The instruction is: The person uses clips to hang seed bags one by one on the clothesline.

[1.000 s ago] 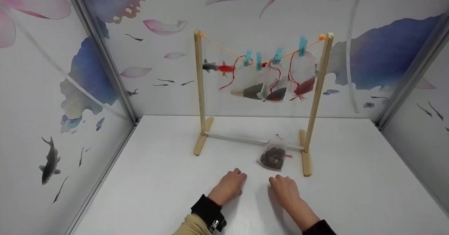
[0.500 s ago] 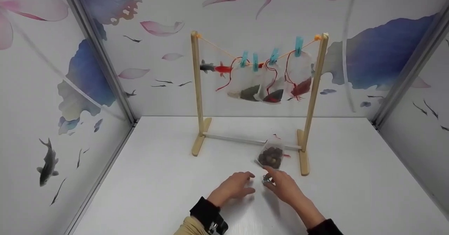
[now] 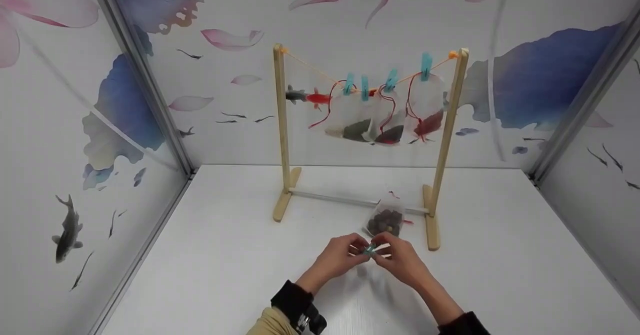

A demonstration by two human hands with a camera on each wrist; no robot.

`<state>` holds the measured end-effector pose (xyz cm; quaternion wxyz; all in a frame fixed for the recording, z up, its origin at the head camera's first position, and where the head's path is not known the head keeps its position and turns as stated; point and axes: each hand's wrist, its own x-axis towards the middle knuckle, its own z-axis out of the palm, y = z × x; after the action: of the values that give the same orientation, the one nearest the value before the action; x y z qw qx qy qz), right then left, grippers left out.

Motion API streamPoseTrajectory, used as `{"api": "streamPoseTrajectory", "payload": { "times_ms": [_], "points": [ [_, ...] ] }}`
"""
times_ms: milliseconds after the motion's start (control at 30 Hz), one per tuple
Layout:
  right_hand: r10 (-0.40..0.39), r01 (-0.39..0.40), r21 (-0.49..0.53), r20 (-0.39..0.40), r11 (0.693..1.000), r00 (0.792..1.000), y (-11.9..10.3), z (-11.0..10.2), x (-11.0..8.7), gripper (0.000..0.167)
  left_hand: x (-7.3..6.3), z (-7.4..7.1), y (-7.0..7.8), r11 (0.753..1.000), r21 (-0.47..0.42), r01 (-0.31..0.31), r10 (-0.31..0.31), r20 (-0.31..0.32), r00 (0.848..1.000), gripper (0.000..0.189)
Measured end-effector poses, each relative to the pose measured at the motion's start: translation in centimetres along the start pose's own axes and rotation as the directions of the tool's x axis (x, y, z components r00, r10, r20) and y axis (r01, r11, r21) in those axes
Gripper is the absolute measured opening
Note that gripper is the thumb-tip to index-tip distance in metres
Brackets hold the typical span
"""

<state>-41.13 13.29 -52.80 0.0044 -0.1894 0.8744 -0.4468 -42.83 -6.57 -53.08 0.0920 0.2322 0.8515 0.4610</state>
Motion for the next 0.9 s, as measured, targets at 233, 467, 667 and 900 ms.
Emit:
{"api": "streamPoseTrajectory", "payload": {
  "times_ms": [233, 467, 667, 900],
  "points": [
    [-0.021, 0.029, -0.163, 0.051, 0.986, 0.998, 0.4, -0.4, -0.1, 0.026, -0.1, -0.7, 0.2, 0.999, 0.042, 0.012, -0.014, 0.049, 0.999, 0.021],
    [0.048, 0.029, -0.398, 0.182, 0.917, 0.982, 0.0, -0.2, 0.0, 0.037, -0.1, -1.1, 0.2, 0.994, 0.094, -0.048, 0.037, 0.119, 0.992, 0.017],
    [0.043, 0.074, -0.446, 0.248, 0.892, 0.968, 0.4, 0.0, 0.2, 0.051, 0.0, -1.2, 0.3, 0.991, 0.116, -0.073, 0.057, 0.132, 0.990, 0.017],
    [-0.006, 0.110, -0.387, 0.259, 0.915, 0.966, 0.9, -0.1, 0.4, 0.050, 0.2, -2.1, 0.3, 0.989, 0.106, -0.101, 0.083, 0.161, 0.983, 0.022]
  ]
}}
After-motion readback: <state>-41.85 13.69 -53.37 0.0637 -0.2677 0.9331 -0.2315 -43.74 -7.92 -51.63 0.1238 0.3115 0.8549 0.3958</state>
